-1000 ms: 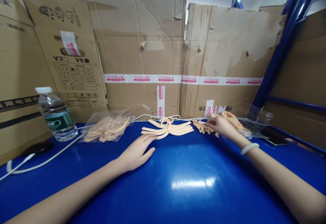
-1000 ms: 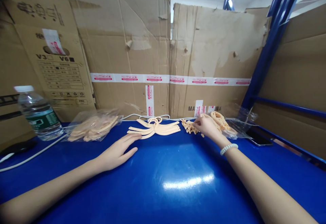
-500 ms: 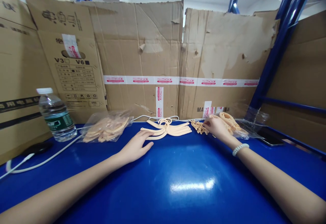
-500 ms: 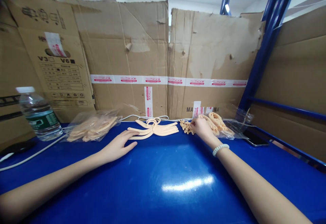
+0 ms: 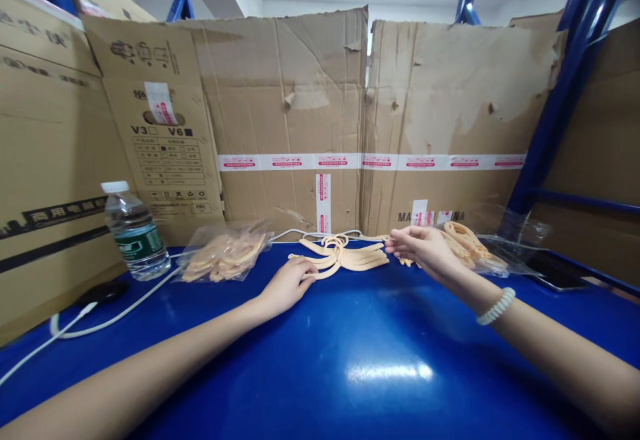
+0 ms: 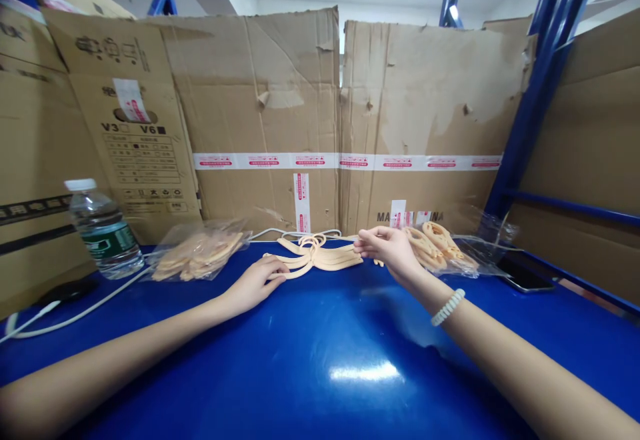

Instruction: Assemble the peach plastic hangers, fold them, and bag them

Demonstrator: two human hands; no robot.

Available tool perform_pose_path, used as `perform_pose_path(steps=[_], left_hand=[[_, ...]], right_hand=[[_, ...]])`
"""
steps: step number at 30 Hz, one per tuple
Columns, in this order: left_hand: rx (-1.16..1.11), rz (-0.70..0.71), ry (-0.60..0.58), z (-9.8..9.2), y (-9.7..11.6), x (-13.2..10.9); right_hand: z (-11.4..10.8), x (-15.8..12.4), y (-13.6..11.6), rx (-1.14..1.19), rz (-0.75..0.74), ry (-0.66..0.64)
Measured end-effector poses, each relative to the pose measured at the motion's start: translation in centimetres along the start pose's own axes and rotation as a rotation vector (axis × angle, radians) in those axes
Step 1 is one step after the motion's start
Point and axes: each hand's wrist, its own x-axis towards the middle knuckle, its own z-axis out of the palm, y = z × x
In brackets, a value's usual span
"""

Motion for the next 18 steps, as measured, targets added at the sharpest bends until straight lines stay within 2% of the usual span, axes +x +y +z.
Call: perform_pose_path(steps=[4, 10, 14, 18], left_hand=[[-0.047, -0.015, 0.018, -0.4, 0.1, -0.5], [-0.138, -0.085, 0.042, -1.0, 1.1, -2.0], [-0.204, -0.141, 0.068, -1.1, 1.8, -2.4], [-0.377, -0.165, 0.065, -1.0, 2.0, -2.6]], right_hand=[[1.2, -1.5, 0.7, 0.115, 0.055, -0.012], [0.4, -2.7, 2.2, 0.324, 0.190, 0.003], [0.3, -3.0, 2.3, 0.305, 0.218, -0.024], [0.1, -3.2, 2.5, 0.223, 0.195, -0.116]])
